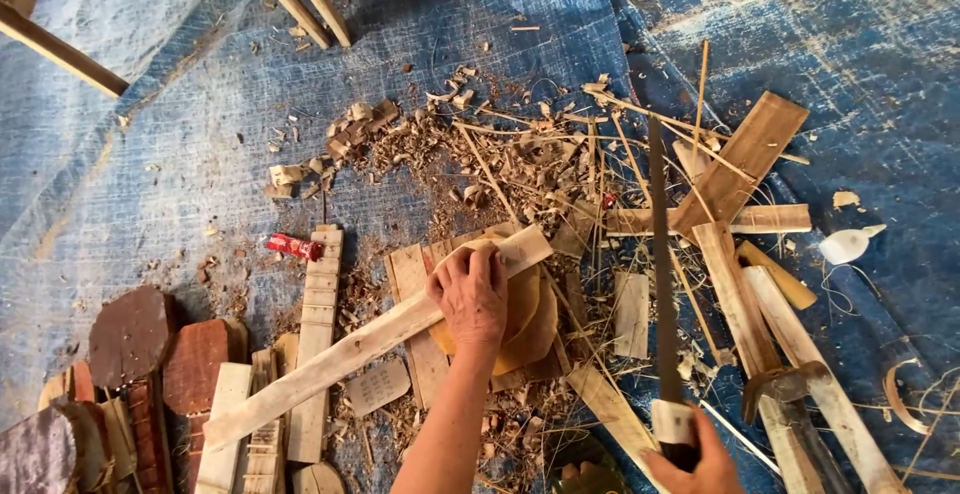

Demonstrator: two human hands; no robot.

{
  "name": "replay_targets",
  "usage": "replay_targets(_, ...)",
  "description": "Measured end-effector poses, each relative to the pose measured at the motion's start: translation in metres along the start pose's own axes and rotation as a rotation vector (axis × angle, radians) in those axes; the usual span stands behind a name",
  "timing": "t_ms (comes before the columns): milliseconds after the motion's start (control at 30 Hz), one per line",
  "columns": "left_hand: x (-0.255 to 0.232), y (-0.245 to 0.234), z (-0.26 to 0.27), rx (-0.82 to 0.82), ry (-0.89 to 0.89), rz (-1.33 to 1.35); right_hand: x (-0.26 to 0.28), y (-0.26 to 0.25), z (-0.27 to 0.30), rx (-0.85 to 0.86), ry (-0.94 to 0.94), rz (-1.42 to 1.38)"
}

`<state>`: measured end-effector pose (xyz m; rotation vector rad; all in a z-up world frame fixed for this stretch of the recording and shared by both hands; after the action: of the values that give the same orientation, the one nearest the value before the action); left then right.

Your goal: The person is sawing a wooden plank and then using a small metal blade to scrape and shape a circular wooden component, likely for a musical instrument, while sitting on a tarp-covered floor.

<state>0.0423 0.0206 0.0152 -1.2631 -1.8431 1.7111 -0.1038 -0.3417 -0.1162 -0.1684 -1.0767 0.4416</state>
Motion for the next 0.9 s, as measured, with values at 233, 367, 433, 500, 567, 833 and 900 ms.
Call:
replay_targets(233, 0.007, 0.007, 0.001, 0.002, 0.043, 0.043, 0.139, 0.068, -0.046, 0.199, -0.244, -0.252)
replay_targets(367, 0.009, 0.005, 0.000, -0.021, 0.059, 0.058, 0.189, 0.093, -0.055, 0.217, -0.302, -0.209)
replay_targets(433, 0.016, 0.004, -0.002, -0.026, 0.038, 0.074, 0.191, 0.103, -0.057, 0.214, -0.276, -0.177)
replay_targets(500, 0.026, 0.014, -0.005, 0.021, 0.016, 0.018, 0.188, 0.110, -0.063, 0.195, -0.542, -0.133)
replay_targets(567, 0.037, 0.019, -0.011, 0.028, 0.015, 0.028, 0.193, 0.117, -0.067, 0.183, -0.591, -0.113)
replay_targets(833, 0.052, 0.046, -0.018, -0.088, 0.009, -0.053, 0.209, 0.107, -0.095, 0.198, -0.440, -0.189)
replay_targets(900, 0.050, 0.048, -0.018, 0.067, 0.019, -0.079, 0.199, 0.108, -0.096, 0.236, -0.334, -0.356)
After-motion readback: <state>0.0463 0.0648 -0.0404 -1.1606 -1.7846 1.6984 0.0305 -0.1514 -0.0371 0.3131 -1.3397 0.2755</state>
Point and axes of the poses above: each hand's wrist, its own z-axis away from the middle knuckle, its own y-axis out of the palm, x = y × z, the point moved 5 cm from there along -z, towards the middle knuckle, and after that the axes turned 13 degrees about -y, right-handed, at the moved point
